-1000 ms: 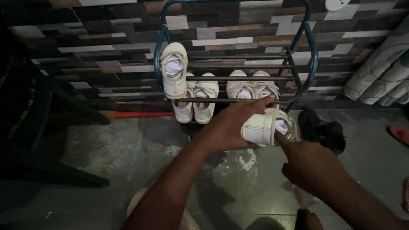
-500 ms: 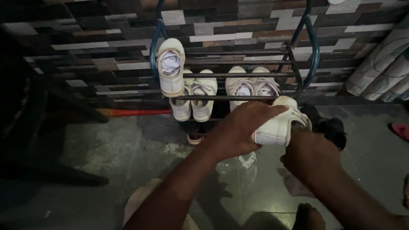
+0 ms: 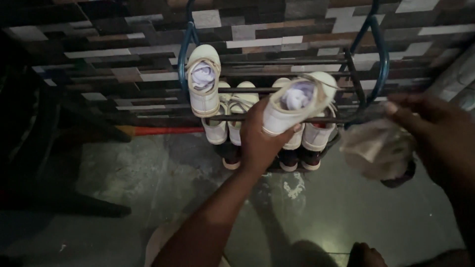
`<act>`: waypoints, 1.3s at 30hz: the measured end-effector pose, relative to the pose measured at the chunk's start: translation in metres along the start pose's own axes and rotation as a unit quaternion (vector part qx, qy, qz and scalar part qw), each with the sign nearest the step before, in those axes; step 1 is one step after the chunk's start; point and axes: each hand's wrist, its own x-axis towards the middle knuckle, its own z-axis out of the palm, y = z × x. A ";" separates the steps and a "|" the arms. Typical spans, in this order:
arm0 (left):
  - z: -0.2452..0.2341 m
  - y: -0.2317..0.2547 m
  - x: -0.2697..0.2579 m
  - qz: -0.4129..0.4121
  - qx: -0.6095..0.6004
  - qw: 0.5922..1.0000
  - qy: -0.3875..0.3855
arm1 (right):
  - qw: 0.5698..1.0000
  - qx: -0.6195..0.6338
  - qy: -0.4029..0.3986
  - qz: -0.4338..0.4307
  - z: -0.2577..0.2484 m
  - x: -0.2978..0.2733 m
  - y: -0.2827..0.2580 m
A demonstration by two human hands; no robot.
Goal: The person wipes a white sneaker with a cloth while it rests on a metal shoe rack. They rotate the shoe to clean different sides and then place it back on the rack.
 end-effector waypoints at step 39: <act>0.012 -0.028 -0.008 -0.470 -0.477 0.720 -0.179 | 0.984 0.052 -0.108 0.133 0.044 0.004 0.015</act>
